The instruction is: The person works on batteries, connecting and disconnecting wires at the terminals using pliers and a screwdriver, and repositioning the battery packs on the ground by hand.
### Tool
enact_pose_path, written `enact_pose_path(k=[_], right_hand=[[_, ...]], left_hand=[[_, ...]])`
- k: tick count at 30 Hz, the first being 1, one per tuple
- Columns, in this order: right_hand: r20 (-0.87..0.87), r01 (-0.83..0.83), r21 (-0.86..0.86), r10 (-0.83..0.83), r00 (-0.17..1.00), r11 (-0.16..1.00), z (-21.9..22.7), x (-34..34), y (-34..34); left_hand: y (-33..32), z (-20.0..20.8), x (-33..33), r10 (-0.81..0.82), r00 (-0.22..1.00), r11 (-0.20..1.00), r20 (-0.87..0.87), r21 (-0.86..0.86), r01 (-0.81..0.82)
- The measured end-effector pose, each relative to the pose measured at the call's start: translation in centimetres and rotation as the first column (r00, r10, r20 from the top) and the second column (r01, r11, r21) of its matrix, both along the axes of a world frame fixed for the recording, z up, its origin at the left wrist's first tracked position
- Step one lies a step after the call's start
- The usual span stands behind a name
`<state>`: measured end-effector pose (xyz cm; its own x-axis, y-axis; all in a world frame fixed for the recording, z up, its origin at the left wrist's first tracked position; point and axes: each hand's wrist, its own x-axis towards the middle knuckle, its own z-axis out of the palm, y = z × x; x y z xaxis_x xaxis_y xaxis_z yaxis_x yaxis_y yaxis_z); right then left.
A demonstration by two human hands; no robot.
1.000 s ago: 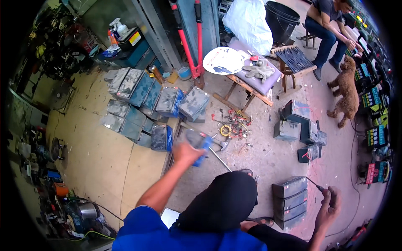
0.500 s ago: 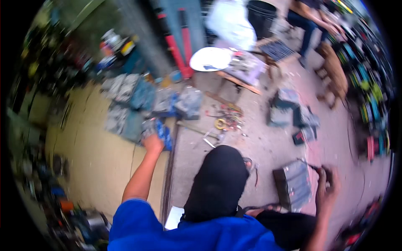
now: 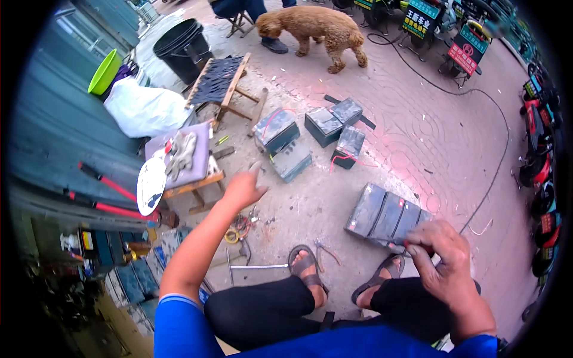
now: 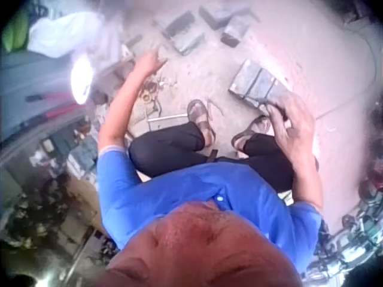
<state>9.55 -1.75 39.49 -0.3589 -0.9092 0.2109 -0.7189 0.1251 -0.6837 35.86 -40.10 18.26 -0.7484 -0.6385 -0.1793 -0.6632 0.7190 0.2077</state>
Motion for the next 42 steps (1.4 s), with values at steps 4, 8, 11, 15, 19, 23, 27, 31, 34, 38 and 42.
enact_pose_path(k=[4,8,11,15,19,23,27,31,34,38,42], right_hand=[[0.079,0.172,0.073,-0.177,0.981,0.982,-1.7,-3.1,1.5],[0.056,0.360,0.165,-0.373,0.926,0.918,-2.9,-4.9,3.6],[0.081,0.475,0.216,-0.500,0.862,0.853,-3.0,-5.2,4.7],[-0.019,0.534,0.191,-0.541,0.841,0.824,-2.0,-4.7,6.2],[-0.007,0.512,0.175,-0.519,0.855,0.841,-0.6,-4.0,6.9],[-0.014,0.499,0.115,-0.500,0.866,0.859,0.5,-3.1,7.7],[0.028,0.448,0.016,-0.449,0.893,0.894,1.3,-2.0,8.5],[0.042,0.317,-0.102,-0.314,0.948,0.943,1.7,-1.1,9.3],[0.065,0.274,-0.074,-0.270,0.961,0.959,2.2,0.3,9.8],[0.116,0.208,0.107,-0.220,0.969,0.972,-2.0,2.8,11.3],[0.156,0.059,0.358,-0.122,0.980,0.932,-10.6,6.4,12.0]], left_hand=[[-8.3,-6.2,-10.0,-0.121,0.992,0.992,-0.022,0.028,0.121],[-12.3,-9.9,-15.4,-0.036,0.998,0.974,0.056,-0.221,0.047],[-14.7,-9.1,-17.0,0.154,0.952,0.959,0.266,-0.271,-0.080],[-17.7,-7.9,-17.3,0.186,0.943,0.982,0.275,-0.024,-0.187],[-14.5,-7.5,-16.6,0.259,0.916,0.964,0.307,-0.033,-0.262],[-8.7,-7.4,-13.6,0.259,0.927,0.945,0.271,0.127,-0.301],[0.2,-7.1,-11.4,0.211,0.934,0.928,0.287,0.241,-0.284],[7.5,-6.8,-9.9,0.304,0.867,0.823,0.394,0.349,-0.448],[10.8,-10.6,-8.1,0.482,0.801,0.714,0.355,0.370,-0.594],[13.9,-14.9,-8.3,0.553,0.737,0.589,0.390,0.443,-0.676],[13.3,-15.4,-7.3,0.437,0.865,0.821,0.247,0.282,-0.496]])
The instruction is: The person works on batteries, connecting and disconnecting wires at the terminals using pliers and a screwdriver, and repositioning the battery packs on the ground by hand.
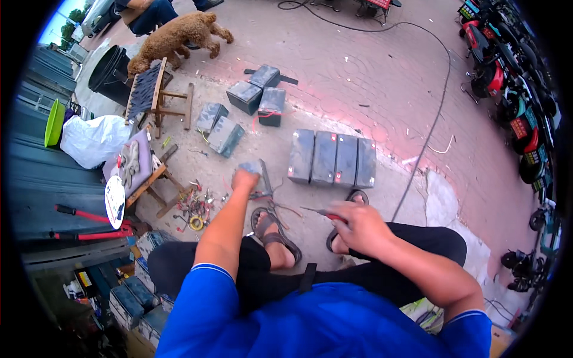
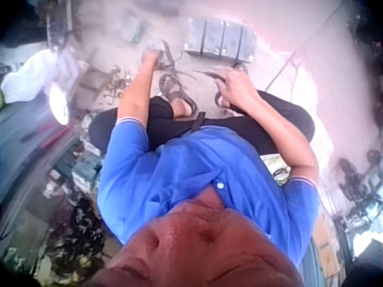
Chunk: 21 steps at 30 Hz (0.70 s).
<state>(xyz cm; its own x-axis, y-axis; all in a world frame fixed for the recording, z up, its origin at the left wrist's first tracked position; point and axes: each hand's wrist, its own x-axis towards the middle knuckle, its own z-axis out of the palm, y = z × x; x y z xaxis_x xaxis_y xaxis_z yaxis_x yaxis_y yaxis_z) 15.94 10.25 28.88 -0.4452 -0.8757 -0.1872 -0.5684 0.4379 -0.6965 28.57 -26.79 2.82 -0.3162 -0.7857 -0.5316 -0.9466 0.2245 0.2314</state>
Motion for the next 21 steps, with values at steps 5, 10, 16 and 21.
enact_pose_path(k=[5,10,16,21], right_hand=[[0.230,0.110,0.432,-0.227,0.947,0.895,-13.7,3.5,-2.4],[-0.272,0.399,0.263,-0.329,0.904,0.878,-31.6,7.7,0.4],[-0.052,0.039,0.252,-0.027,0.998,0.967,-31.0,10.6,-5.1],[-0.101,0.132,0.259,-0.109,0.989,0.957,-34.7,10.7,-8.0]], left_hand=[[0.3,4.0,-2.0,-0.072,0.983,0.968,-0.166,-0.250,0.029],[6.1,5.0,-1.3,0.130,0.965,0.972,-0.227,-0.165,-0.169],[7.6,-8.5,6.8,0.483,0.872,0.852,-0.076,0.268,-0.449],[12.4,-10.4,4.4,0.805,0.576,0.419,-0.139,0.821,-0.388]])
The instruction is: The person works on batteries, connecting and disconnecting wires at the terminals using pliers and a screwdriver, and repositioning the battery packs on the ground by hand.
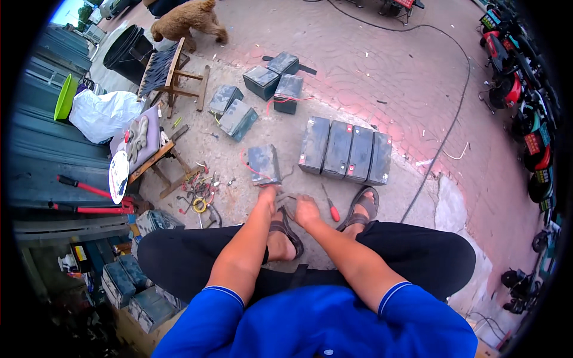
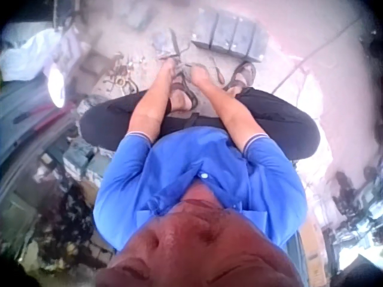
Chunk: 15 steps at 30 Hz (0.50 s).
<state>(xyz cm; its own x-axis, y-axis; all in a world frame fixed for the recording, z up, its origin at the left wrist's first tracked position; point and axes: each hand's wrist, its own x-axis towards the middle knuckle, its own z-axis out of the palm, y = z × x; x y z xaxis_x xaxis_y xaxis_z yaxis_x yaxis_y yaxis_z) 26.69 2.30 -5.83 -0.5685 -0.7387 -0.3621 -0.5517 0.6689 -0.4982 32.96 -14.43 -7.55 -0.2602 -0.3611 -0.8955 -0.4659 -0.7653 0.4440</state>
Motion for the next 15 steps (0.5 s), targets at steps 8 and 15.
enact_pose_path(k=[8,15], right_hand=[[-0.104,-0.040,-0.017,0.038,0.994,0.999,0.8,3.5,-4.8],[0.144,-0.065,0.100,0.050,0.988,0.993,-1.6,3.1,-3.3]], left_hand=[[-4.6,4.7,3.8,-0.253,0.892,0.869,0.375,-0.317,0.380],[-1.2,6.7,4.6,-0.160,0.956,0.810,0.244,-0.522,0.269]])
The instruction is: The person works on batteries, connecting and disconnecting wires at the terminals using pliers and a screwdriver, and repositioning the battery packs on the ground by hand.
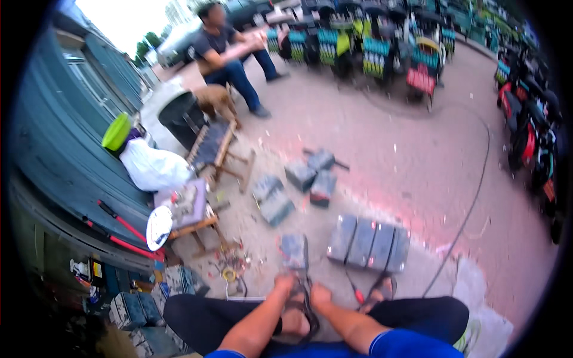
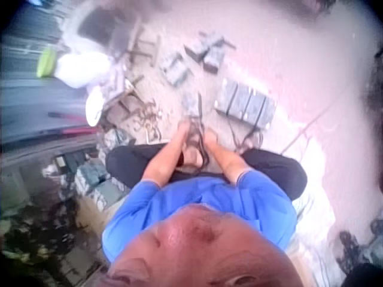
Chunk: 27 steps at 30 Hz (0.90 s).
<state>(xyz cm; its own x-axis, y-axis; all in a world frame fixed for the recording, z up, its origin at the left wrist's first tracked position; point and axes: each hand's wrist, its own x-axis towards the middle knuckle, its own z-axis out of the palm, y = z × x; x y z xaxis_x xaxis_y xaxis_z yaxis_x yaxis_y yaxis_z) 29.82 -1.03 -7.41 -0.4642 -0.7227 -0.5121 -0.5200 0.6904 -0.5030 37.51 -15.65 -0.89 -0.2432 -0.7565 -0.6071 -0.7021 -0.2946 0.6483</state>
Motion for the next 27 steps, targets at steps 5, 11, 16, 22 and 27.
enact_pose_path(k=[5,11,16,22,27], right_hand=[[0.151,-0.266,0.177,0.241,0.959,0.948,3.6,-1.4,-0.2],[0.362,0.124,0.073,-0.142,0.921,0.990,4.3,-10.8,-0.4],[0.658,0.452,-0.211,-0.216,0.721,0.866,15.1,-11.0,-3.0],[0.735,0.612,-0.093,-0.360,0.574,0.785,19.6,-10.4,-1.7],[0.992,0.678,-0.037,-0.056,0.115,0.734,18.8,-8.7,-1.0]], left_hand=[[-0.4,1.0,0.9,-0.414,0.879,0.866,0.237,-0.195,0.460],[2.9,3.4,-4.4,-0.342,0.872,0.882,0.350,-0.202,0.426],[1.1,1.5,-6.3,-0.464,0.837,0.742,0.290,-0.390,0.546],[6.4,12.6,-9.1,-0.295,0.948,0.813,0.121,-0.490,0.315],[6.5,10.8,-8.5,-0.438,0.887,0.747,0.147,-0.490,0.450]])
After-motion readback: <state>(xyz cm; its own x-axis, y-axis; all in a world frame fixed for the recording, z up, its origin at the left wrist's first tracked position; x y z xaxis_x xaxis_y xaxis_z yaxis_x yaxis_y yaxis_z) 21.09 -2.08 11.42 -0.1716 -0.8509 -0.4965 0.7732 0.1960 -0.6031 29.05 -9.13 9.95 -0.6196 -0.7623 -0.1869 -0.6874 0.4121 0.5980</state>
